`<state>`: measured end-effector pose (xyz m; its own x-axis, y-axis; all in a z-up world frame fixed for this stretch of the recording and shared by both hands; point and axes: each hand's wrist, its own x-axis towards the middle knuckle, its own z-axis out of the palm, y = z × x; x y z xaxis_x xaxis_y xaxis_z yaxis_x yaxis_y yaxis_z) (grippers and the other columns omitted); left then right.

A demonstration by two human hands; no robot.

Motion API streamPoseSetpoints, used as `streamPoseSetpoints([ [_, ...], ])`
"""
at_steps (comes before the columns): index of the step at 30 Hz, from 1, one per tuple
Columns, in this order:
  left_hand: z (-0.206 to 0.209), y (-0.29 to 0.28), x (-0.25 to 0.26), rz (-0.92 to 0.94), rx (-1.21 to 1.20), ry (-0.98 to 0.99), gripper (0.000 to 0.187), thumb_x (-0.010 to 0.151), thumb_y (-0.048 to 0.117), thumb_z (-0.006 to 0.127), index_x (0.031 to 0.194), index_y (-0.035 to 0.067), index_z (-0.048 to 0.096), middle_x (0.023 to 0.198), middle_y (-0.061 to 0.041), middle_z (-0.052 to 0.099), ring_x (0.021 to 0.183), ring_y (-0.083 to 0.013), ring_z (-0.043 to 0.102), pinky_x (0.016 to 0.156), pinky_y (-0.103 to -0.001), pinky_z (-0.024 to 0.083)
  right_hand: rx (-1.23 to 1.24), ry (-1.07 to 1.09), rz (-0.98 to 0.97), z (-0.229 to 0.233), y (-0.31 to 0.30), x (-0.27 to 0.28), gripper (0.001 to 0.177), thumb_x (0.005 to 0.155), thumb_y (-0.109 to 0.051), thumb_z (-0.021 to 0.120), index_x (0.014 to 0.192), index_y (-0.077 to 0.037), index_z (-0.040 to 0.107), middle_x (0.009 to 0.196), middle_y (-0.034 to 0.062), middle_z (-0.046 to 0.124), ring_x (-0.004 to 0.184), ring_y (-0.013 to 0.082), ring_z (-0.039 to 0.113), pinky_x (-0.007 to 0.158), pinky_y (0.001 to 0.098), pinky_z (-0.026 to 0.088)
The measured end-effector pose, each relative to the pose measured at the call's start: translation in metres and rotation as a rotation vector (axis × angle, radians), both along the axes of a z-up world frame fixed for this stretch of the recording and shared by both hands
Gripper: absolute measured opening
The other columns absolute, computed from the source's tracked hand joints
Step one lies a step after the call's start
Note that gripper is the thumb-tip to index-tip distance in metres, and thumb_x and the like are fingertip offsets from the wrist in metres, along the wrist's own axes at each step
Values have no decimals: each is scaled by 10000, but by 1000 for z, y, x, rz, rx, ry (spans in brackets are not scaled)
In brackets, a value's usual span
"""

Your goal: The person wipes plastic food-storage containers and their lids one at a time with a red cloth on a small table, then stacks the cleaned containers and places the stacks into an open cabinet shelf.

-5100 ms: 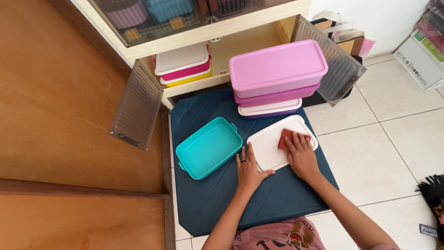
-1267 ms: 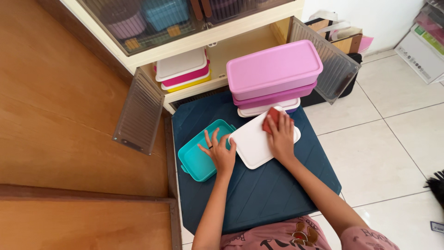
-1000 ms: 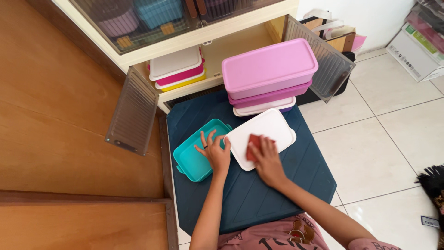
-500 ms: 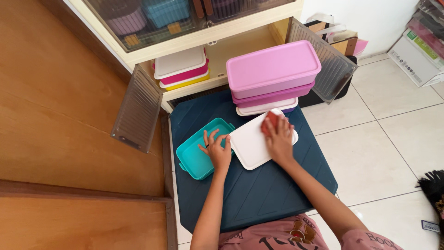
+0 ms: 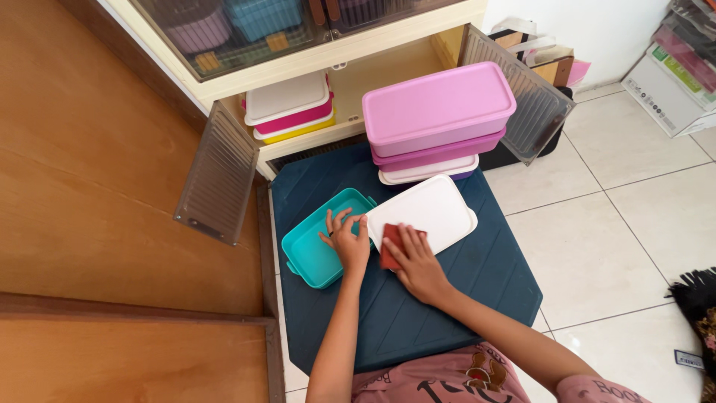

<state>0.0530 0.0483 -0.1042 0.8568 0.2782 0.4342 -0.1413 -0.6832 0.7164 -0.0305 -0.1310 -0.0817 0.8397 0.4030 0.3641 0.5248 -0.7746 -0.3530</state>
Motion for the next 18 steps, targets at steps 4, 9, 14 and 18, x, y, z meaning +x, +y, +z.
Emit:
streamPoseSetpoints([
  [4,-1,2,1,-12,-10,14,192,938,328,709,870,155,757,1290,26,649,1510,-332,320,1146,-785,2,31,-99,26,11,12,19,761,870,-223,639,1581,-170,374,1641,240,262,1527,417,249,1232,547,181],
  [9,-1,1,2,-31,-23,27,189,937,318,705,865,150,755,1246,19,692,1494,-337,349,1144,-769,-26,25,-108,-124,8,-7,58,769,855,-221,644,1577,-189,384,1645,224,273,1530,398,260,1248,537,173],
  [14,-2,0,1,-77,-72,27,174,961,299,681,928,140,742,1064,14,782,1428,-325,463,1176,-728,-57,-4,-116,-329,-12,-50,77,697,939,-267,583,1599,-187,374,1656,244,272,1534,413,261,1236,585,166],
  [18,4,0,-2,-79,-121,2,176,978,267,660,920,117,732,980,-19,788,1369,-296,564,1214,-685,-40,-108,-183,-503,-28,-90,77,626,991,-328,537,1590,-194,414,1641,254,317,1528,429,270,1206,668,162],
])
